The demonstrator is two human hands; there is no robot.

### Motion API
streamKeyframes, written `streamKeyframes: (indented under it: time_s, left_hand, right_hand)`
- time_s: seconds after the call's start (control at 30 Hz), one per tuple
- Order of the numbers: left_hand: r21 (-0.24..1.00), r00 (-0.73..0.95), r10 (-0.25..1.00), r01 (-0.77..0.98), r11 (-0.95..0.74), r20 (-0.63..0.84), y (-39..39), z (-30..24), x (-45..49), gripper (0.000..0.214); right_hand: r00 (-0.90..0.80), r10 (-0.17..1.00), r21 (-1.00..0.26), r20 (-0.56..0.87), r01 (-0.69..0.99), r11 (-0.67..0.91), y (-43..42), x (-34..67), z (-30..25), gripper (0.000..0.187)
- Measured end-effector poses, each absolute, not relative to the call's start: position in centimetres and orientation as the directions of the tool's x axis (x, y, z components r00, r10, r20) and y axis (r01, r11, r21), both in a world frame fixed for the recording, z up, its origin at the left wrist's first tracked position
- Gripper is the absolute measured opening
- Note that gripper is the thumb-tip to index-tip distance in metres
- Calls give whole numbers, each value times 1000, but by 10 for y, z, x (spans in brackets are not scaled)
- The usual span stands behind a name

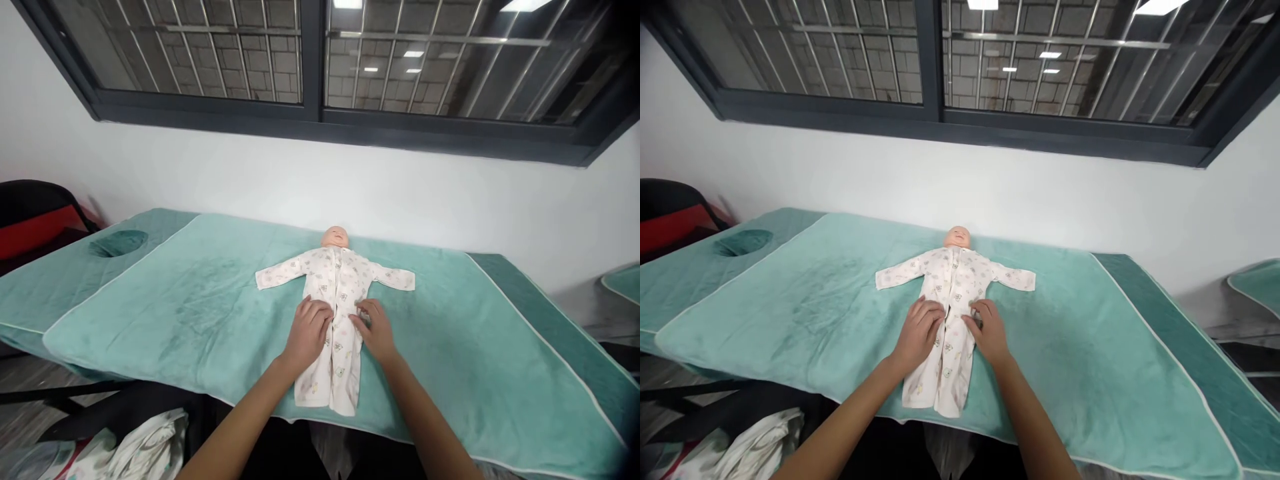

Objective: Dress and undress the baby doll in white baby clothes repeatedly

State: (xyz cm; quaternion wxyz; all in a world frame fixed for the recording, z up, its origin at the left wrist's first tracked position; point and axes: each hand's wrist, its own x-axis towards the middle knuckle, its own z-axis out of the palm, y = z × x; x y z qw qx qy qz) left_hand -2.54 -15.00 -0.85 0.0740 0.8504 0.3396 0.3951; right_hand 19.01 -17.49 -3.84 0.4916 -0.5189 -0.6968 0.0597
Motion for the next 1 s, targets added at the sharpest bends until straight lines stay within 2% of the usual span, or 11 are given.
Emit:
streamKeyframes:
  time_s: [0.2, 0.37, 0.5, 0.63, 0.7, 0.77, 0.9, 1.0]
  left_hand:
    - [475, 410, 675, 492, -730, 613, -173, -14, -28, 16]
    - [530, 389, 702, 467, -708, 596, -217, -17, -35, 31]
    - [447, 550, 673, 502, -740, 495, -254, -18, -51, 44]
    - [347, 621, 663, 566, -748, 417, -270, -26, -68, 38]
    - [351, 612, 666, 566, -746, 428, -271, -33, -74, 35]
    - [370, 596, 656, 542, -755, 464, -271, -39, -77, 34]
    - [397, 545, 629, 491, -776, 555, -275, -40, -74, 33]
    - [391, 526, 619, 487, -781, 583, -278, -27, -68, 30]
  right_hand:
    - [83, 760, -610, 645, 655, 446, -180, 175, -32, 16]
    - [102, 757, -627, 646, 636, 449, -187, 170, -25, 18]
    - [46, 792, -634, 609, 628, 451, -205, 171, -23, 18]
    - [-33, 844, -688, 536, 562, 459, -249, 162, -30, 13]
    - [-144, 881, -719, 452, 525, 455, -275, 153, -39, 28]
    - [-177, 904, -719, 389, 555, 418, -297, 145, -48, 44]
    - [-53, 916, -690, 397, 641, 336, -323, 137, -58, 38]
    - [-38, 886, -672, 462, 637, 378, -333, 134, -59, 33]
